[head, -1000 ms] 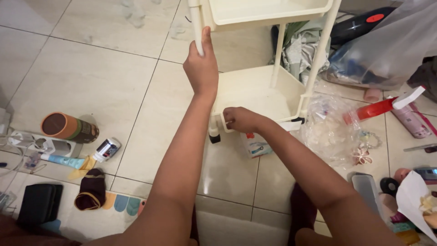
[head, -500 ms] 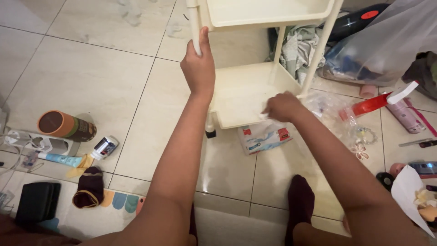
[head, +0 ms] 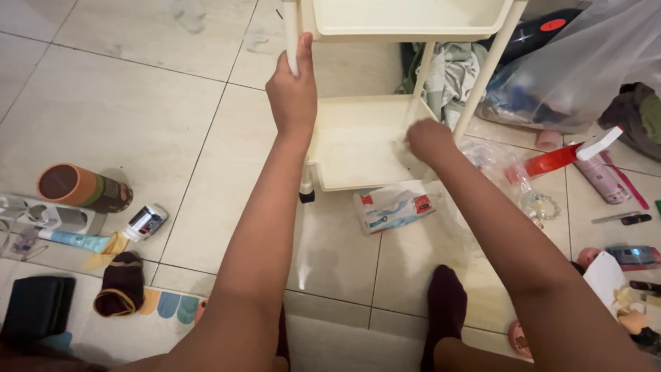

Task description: Cleaning a plastic three-tier shelf unit using a spray bottle and a cloth

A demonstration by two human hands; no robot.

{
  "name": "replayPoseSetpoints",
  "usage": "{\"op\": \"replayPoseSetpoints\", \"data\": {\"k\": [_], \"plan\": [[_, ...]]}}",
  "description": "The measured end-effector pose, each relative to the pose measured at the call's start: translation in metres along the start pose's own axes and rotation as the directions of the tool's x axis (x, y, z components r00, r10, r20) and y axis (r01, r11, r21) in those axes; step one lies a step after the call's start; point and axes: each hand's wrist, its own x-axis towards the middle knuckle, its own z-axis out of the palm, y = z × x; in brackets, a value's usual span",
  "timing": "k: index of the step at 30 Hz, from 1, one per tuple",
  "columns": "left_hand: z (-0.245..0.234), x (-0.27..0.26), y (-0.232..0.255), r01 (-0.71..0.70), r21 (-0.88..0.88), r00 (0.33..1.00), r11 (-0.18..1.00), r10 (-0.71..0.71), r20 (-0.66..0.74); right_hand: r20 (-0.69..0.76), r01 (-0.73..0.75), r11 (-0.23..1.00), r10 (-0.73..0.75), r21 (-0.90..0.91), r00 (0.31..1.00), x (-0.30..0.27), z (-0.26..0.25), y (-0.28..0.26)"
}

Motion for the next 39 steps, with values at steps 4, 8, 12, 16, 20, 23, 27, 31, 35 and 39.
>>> {"op": "replayPoseSetpoints", "data": {"k": [4, 8, 12, 16, 20, 23, 27, 31, 35, 39], "plan": [[-0.001, -0.002, -0.002, -0.113, -0.062, 0.991, 0.992, 0.108, -0.077, -0.133, -0.033, 0.997, 0.042, 0.065, 0.990, 0.058, 0.044, 0.009], [0.001, -0.005, 0.001, -0.077, -0.061, 0.995, 0.995, 0.072, -0.073, 0.080, -0.017, 0.997, 0.011, 0.071, 0.997, 0.094, 0.070, 0.015], [0.007, -0.008, -0.013, -0.098, -0.041, 0.992, 0.994, 0.094, -0.088, 0.096, -0.009, 0.998, 0.003, 0.068, 0.995, 0.082, 0.077, 0.005], [0.012, -0.007, -0.027, -0.264, 0.119, 0.923, 0.957, 0.287, -0.256, 0.111, 0.007, 0.998, -0.014, 0.062, 0.994, 0.056, 0.081, -0.012], [0.009, -0.003, -0.023, -0.300, 0.142, 0.912, 0.943, 0.327, -0.249, 0.128, 0.015, 0.999, -0.021, 0.051, 0.992, 0.021, 0.084, -0.025], [0.002, -0.004, -0.004, -0.155, 0.053, 0.980, 0.986, 0.160, -0.114, 0.171, -0.070, 0.993, 0.053, 0.097, 0.984, -0.006, 0.080, -0.042], [0.006, -0.009, -0.003, -0.132, 0.144, 0.984, 0.981, 0.147, -0.100, 0.202, -0.168, 0.973, 0.135, 0.156, 0.970, -0.033, 0.056, -0.082], [0.007, -0.012, -0.008, -0.191, 0.161, 0.969, 0.968, 0.212, -0.127, 0.173, -0.232, 0.931, 0.189, 0.281, 0.967, -0.044, 0.038, -0.116], [0.008, -0.014, -0.008, -0.217, 0.164, 0.959, 0.962, 0.242, -0.149, 0.054, -0.193, 0.910, 0.186, 0.366, 0.981, -0.041, 0.021, -0.170], [0.008, -0.016, -0.006, -0.208, 0.139, 0.963, 0.968, 0.228, -0.143, 0.016, -0.145, 0.896, 0.152, 0.420, 0.988, -0.029, -0.008, -0.204]]}}
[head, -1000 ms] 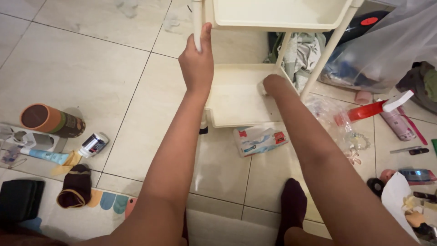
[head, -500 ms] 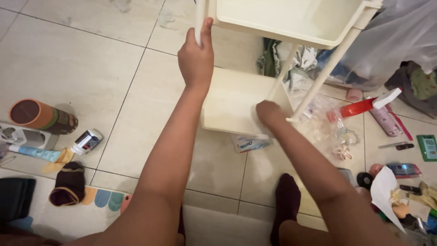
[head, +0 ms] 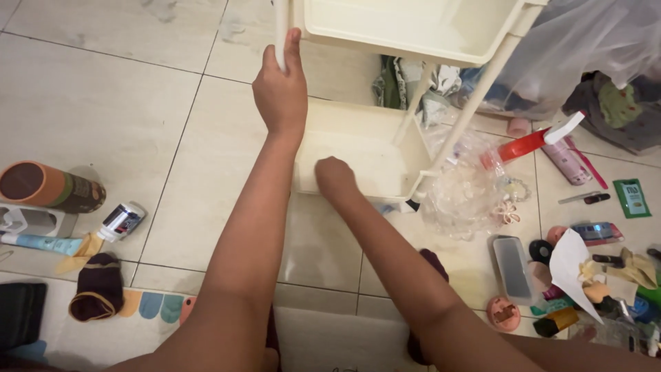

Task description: Cleaning a plastic three-tier shelf unit using a spray bottle and a cloth

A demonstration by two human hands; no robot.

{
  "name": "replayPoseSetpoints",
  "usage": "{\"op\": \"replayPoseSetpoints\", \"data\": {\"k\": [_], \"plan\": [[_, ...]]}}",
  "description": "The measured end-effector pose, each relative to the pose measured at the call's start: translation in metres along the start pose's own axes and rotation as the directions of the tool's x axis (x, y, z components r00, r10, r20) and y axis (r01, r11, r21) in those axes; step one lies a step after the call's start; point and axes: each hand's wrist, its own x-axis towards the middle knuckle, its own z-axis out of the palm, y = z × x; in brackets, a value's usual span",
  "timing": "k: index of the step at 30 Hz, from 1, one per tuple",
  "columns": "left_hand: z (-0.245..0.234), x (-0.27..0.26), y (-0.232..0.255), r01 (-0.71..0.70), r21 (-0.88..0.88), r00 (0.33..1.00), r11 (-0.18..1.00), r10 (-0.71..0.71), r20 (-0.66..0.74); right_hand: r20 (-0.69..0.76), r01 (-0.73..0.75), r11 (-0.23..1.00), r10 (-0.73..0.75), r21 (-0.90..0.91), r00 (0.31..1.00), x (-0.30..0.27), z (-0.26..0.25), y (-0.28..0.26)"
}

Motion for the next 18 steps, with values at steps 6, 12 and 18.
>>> {"op": "replayPoseSetpoints", "data": {"k": [6, 12, 18], "plan": [[-0.009, -0.001, 0.001, 0.064, -0.101, 0.997, 0.993, -0.058, 0.056, 0.265, -0.136, 0.627, -0.117, 0.767, 0.957, 0.004, -0.079, 0.042], [-0.006, -0.001, 0.004, 0.090, -0.068, 0.993, 0.994, -0.084, 0.088, 0.439, -0.436, -0.057, 0.056, 0.898, 0.897, 0.009, -0.100, 0.144], [0.000, -0.005, 0.005, 0.068, -0.039, 0.997, 0.997, -0.067, 0.035, 0.229, -0.305, 0.782, 0.212, 0.543, 0.950, 0.058, -0.050, 0.189]]}}
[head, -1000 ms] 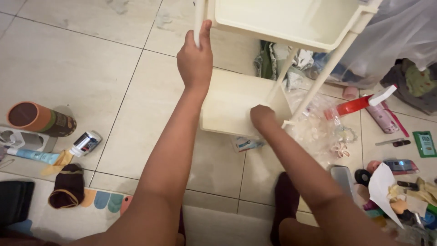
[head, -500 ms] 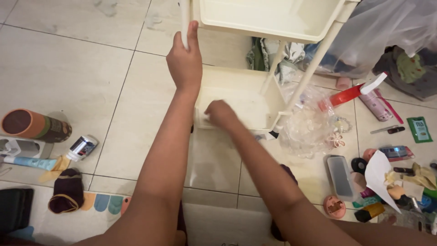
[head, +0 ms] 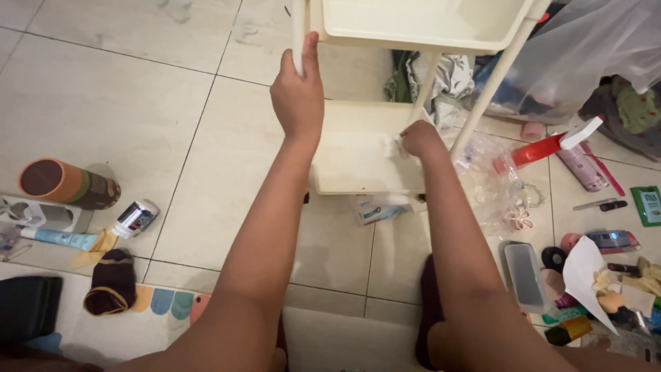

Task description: Cleaning a plastic three-tier shelf unit using a spray bottle and a cloth

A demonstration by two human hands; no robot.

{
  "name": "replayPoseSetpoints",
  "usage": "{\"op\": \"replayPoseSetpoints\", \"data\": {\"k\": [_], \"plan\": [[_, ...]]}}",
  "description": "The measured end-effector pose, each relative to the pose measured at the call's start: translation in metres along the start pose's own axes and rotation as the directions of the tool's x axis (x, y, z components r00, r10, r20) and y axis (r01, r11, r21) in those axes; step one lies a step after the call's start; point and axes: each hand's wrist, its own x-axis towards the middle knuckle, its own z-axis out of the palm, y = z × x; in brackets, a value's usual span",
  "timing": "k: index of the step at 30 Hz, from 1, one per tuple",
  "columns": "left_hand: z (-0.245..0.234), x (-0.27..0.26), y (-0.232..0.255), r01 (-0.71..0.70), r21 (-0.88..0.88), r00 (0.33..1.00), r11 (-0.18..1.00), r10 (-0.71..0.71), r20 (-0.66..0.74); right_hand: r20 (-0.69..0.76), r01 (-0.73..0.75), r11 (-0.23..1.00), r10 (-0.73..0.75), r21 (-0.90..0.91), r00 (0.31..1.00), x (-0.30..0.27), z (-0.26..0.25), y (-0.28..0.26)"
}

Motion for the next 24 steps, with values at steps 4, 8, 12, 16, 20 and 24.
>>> {"op": "replayPoseSetpoints", "data": {"k": [4, 8, 12, 16, 20, 24], "plan": [[0.005, -0.005, 0.002, 0.016, -0.012, 0.999, 1.000, -0.017, -0.044, -0.179, 0.002, 0.827, -0.124, -0.562, 0.976, 0.038, 0.039, 0.041], [0.012, -0.006, -0.005, -0.014, -0.037, 0.997, 0.999, 0.011, -0.078, -0.269, -0.034, 0.837, -0.136, -0.546, 0.953, 0.052, 0.057, 0.054], [0.009, -0.006, -0.003, -0.037, -0.120, 0.997, 0.992, 0.028, -0.074, -0.287, 0.055, 0.866, -0.224, -0.497, 0.932, 0.047, 0.068, 0.056], [0.009, -0.007, -0.002, 0.007, -0.038, 0.998, 0.999, -0.009, -0.057, -0.312, 0.220, 0.877, -0.371, -0.427, 0.874, 0.038, 0.093, 0.041], [0.017, -0.007, -0.012, -0.088, -0.010, 0.985, 0.996, 0.085, -0.147, -0.209, 0.472, 0.805, -0.562, -0.358, 0.800, 0.033, 0.134, 0.010], [0.018, -0.009, -0.010, -0.076, -0.041, 0.991, 0.996, 0.071, -0.113, -0.118, 0.530, 0.842, -0.539, -0.096, 0.834, -0.047, 0.125, -0.082]]}}
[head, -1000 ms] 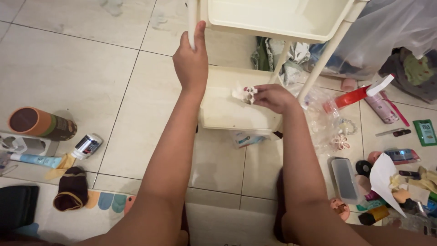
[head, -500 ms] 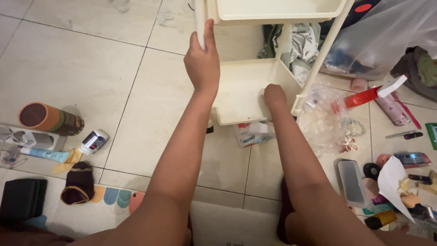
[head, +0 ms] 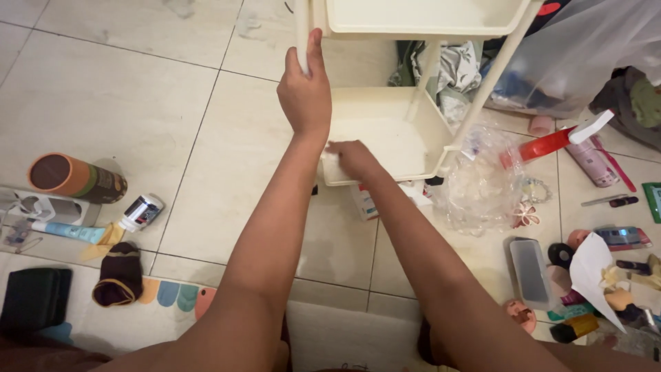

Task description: Cleaning a plastic three-tier shelf unit using a spray bottle and a cloth

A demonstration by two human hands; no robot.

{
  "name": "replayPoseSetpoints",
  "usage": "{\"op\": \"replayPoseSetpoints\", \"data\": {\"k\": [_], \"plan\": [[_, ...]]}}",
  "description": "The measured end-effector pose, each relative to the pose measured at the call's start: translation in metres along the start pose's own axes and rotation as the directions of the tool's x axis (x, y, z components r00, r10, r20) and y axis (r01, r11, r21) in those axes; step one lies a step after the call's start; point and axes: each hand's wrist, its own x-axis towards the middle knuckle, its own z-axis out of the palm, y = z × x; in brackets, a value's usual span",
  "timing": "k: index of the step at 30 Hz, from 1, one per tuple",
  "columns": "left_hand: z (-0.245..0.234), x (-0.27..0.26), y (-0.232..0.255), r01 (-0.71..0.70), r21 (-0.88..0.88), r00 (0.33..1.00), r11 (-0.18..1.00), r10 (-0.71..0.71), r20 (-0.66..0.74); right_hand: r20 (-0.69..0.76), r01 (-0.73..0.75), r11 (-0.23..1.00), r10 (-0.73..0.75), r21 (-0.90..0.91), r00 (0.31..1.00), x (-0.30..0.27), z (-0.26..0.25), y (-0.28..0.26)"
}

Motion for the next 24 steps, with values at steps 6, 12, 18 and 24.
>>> {"op": "replayPoseSetpoints", "data": {"k": [6, 12, 18, 24], "plan": [[-0.002, 0.001, 0.011, -0.006, 0.032, 0.998, 0.999, 0.008, -0.070, 0.359, -0.285, 0.958, 0.253, 0.039, 0.898, -0.022, -0.059, -0.031], [-0.006, 0.010, 0.017, 0.107, 0.007, 0.994, 0.994, -0.107, 0.007, 0.421, -0.462, 0.819, 0.307, 0.339, 0.854, -0.026, -0.127, 0.022], [-0.014, 0.010, 0.028, 0.200, -0.107, 0.975, 0.974, -0.187, 0.120, -0.118, -0.418, 0.908, 0.411, -0.038, 0.904, -0.009, -0.086, 0.132], [-0.008, 0.008, 0.019, 0.184, -0.083, 0.980, 0.979, -0.176, 0.097, -0.148, -0.294, 0.907, 0.260, -0.302, 0.954, -0.019, -0.050, 0.097]]}}
